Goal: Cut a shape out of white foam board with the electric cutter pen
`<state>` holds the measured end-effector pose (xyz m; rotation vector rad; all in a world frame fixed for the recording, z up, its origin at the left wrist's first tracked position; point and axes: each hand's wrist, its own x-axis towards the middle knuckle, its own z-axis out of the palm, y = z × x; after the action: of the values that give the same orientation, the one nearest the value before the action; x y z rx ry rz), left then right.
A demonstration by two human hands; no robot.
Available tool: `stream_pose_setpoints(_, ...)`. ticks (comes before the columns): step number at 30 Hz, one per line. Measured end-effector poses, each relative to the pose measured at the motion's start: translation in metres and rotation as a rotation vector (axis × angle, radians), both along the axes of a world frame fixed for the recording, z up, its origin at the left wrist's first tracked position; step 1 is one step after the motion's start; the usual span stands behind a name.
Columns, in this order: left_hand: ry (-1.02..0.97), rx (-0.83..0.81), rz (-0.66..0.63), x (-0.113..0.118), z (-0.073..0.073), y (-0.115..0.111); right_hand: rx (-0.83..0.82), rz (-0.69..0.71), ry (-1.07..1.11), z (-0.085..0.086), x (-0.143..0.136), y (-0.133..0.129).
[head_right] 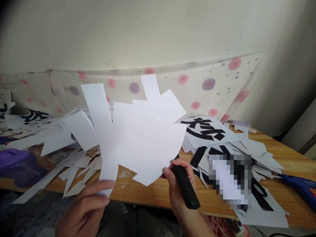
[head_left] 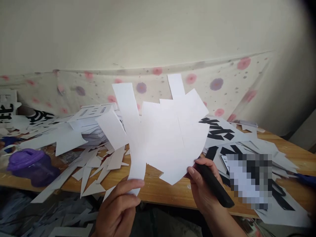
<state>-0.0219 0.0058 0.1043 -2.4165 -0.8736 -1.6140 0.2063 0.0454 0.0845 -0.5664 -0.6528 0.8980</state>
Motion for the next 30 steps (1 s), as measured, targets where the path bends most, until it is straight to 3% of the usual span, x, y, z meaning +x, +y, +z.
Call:
stream_pose_setpoints(3,-0.099,0.002,0.033,0.001,-0.007,0.003,0.04,-0.045,-0.022,-0.001,-0.001,-0.002)
stream_pose_setpoints(6,-0.337,-0.133,0.043,0.003,-0.012,0.008,0.033,-0.094,-0.038,-0.003,0.001,0.0)
stream_pose_setpoints(12,-0.993,-0.886,-0.223,0.014,0.0,0.022,0.014,-0.156,-0.084,-0.009,0.004,0.006)
stream_pose_setpoints(15,-1.131,-1.085,-0.234,0.023,0.006,0.024,0.002,-0.166,-0.122,-0.014,0.003,0.008)
stream_pose_setpoints(18,-1.183,-1.156,-0.215,0.031,0.008,0.024,-0.005,-0.149,-0.121,-0.016,0.003,0.009)
stream_pose_setpoints(23,-1.232,-1.129,-0.179,0.04,0.008,0.025,-0.029,-0.108,-0.118,-0.017,0.001,0.007)
stream_pose_setpoints(30,-1.25,-1.172,-0.131,0.035,0.0,0.031,0.009,-0.028,-0.137,-0.024,-0.003,0.002)
